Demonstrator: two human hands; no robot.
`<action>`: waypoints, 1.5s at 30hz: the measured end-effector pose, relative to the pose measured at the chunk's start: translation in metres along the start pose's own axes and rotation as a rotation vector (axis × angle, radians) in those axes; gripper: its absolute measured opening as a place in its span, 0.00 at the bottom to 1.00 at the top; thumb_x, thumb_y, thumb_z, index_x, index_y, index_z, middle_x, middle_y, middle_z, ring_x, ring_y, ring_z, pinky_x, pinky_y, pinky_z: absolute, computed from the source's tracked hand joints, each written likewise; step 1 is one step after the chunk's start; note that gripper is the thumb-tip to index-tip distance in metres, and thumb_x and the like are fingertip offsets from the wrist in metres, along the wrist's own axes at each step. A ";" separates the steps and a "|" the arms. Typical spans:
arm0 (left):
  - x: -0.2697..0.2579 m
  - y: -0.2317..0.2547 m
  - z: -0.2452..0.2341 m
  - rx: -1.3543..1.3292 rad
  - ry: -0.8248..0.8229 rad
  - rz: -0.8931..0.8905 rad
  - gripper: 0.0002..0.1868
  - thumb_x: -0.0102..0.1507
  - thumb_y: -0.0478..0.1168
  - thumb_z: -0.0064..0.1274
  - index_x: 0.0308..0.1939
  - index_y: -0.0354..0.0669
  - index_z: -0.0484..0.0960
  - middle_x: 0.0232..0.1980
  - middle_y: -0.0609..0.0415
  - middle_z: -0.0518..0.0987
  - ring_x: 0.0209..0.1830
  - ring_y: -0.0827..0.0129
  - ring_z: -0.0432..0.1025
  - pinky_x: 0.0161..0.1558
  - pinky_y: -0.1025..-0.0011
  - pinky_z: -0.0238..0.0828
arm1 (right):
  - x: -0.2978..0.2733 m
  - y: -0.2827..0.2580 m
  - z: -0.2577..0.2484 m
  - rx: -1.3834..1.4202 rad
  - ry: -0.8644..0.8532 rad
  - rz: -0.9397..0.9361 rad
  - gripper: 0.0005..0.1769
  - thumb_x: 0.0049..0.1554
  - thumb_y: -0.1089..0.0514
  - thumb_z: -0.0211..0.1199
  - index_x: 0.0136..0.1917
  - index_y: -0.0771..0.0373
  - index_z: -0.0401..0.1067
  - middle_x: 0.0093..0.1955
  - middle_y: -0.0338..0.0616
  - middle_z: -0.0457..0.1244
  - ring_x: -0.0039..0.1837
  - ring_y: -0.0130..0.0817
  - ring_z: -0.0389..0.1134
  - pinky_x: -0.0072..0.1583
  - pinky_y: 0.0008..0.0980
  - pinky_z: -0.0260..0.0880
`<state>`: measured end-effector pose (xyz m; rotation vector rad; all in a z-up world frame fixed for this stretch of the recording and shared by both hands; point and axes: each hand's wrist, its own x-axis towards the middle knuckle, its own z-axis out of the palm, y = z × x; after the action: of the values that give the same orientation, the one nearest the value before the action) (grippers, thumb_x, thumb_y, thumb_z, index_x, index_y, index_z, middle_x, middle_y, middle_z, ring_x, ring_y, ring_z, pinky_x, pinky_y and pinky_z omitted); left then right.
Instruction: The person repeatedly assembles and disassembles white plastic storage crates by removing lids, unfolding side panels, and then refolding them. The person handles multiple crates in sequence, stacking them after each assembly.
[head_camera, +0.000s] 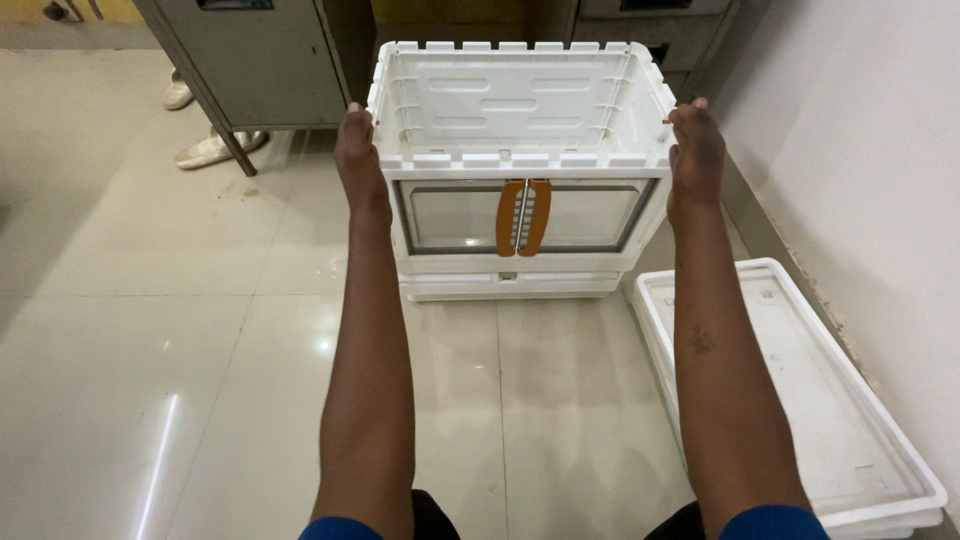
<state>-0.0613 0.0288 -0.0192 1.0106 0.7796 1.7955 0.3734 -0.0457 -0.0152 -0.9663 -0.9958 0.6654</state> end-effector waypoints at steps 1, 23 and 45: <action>0.000 0.000 0.000 0.032 0.049 -0.071 0.42 0.68 0.61 0.47 0.75 0.32 0.65 0.74 0.38 0.65 0.76 0.49 0.55 0.76 0.55 0.47 | 0.002 -0.002 -0.007 -0.058 0.027 -0.011 0.33 0.62 0.33 0.59 0.62 0.64 0.67 0.61 0.44 0.60 0.68 0.38 0.59 0.67 0.36 0.54; -0.005 0.026 -0.007 0.082 0.044 0.027 0.24 0.68 0.64 0.47 0.27 0.56 0.62 0.29 0.67 0.56 0.30 0.79 0.48 0.34 0.74 0.46 | 0.009 0.006 -0.030 -0.187 0.188 0.047 0.33 0.65 0.25 0.48 0.44 0.57 0.67 0.40 0.33 0.54 0.39 0.25 0.49 0.42 0.27 0.53; -0.007 0.047 0.049 0.053 0.071 -0.049 0.47 0.72 0.64 0.44 0.70 0.16 0.57 0.71 0.25 0.54 0.71 0.37 0.45 0.70 0.45 0.38 | 0.004 -0.028 0.008 -0.149 0.214 0.125 0.49 0.69 0.27 0.49 0.58 0.84 0.46 0.55 0.74 0.35 0.55 0.62 0.33 0.57 0.64 0.30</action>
<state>-0.0345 0.0084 0.0403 0.9576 0.8926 1.7851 0.3691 -0.0521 0.0133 -1.2119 -0.8088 0.5830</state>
